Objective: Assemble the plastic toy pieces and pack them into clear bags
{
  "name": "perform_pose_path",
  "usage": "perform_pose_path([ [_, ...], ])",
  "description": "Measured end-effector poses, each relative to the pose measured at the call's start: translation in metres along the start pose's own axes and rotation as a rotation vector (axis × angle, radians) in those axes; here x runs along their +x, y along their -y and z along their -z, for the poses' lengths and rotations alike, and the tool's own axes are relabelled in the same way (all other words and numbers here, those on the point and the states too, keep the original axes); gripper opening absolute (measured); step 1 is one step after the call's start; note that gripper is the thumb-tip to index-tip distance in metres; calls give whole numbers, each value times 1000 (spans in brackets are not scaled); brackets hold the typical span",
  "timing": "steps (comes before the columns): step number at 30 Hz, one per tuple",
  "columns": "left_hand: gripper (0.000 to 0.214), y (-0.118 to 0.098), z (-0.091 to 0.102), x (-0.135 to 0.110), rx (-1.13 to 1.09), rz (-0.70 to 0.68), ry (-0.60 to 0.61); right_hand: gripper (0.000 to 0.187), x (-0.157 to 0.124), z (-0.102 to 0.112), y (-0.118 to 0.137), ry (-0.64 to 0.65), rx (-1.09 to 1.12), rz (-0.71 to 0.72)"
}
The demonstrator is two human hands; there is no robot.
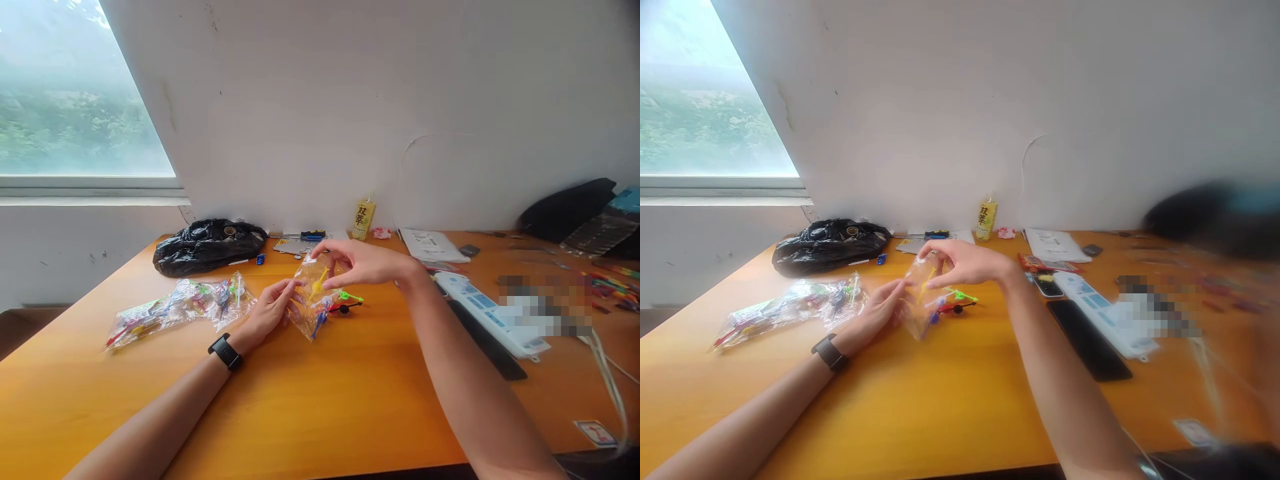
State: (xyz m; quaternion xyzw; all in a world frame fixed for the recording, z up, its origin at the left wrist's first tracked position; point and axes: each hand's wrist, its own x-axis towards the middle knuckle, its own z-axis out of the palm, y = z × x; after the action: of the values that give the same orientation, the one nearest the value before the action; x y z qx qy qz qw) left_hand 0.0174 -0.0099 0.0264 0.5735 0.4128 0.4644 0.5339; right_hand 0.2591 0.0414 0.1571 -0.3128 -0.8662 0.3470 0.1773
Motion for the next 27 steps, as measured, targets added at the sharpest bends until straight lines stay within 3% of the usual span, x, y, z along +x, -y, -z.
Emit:
perform_pose_path([
  [3,61,3,1,3,10,-44,-75,54,1,-1,-4,-19,-52,-22],
  [8,59,3,3,5,56,-79,-163,44,3,-3,-5,-138,-66,-18],
  [13,58,6,8,4,-60,-43,-65,11,8,-4,3,-272,-177,36],
  [16,60,13,12,7,-274,-22,-16,15,13,-7,4,-479,-47,70],
  [18,62,17,14,9,-390,-17,6,16,16,-9,1,-539,86,53],
  [23,65,19,13,12,-455,26,-41,19,19,-20,-11,-136,221,-67],
  [27,55,18,13,14,-442,67,-136,15,22,-25,-16,-35,188,-16],
])
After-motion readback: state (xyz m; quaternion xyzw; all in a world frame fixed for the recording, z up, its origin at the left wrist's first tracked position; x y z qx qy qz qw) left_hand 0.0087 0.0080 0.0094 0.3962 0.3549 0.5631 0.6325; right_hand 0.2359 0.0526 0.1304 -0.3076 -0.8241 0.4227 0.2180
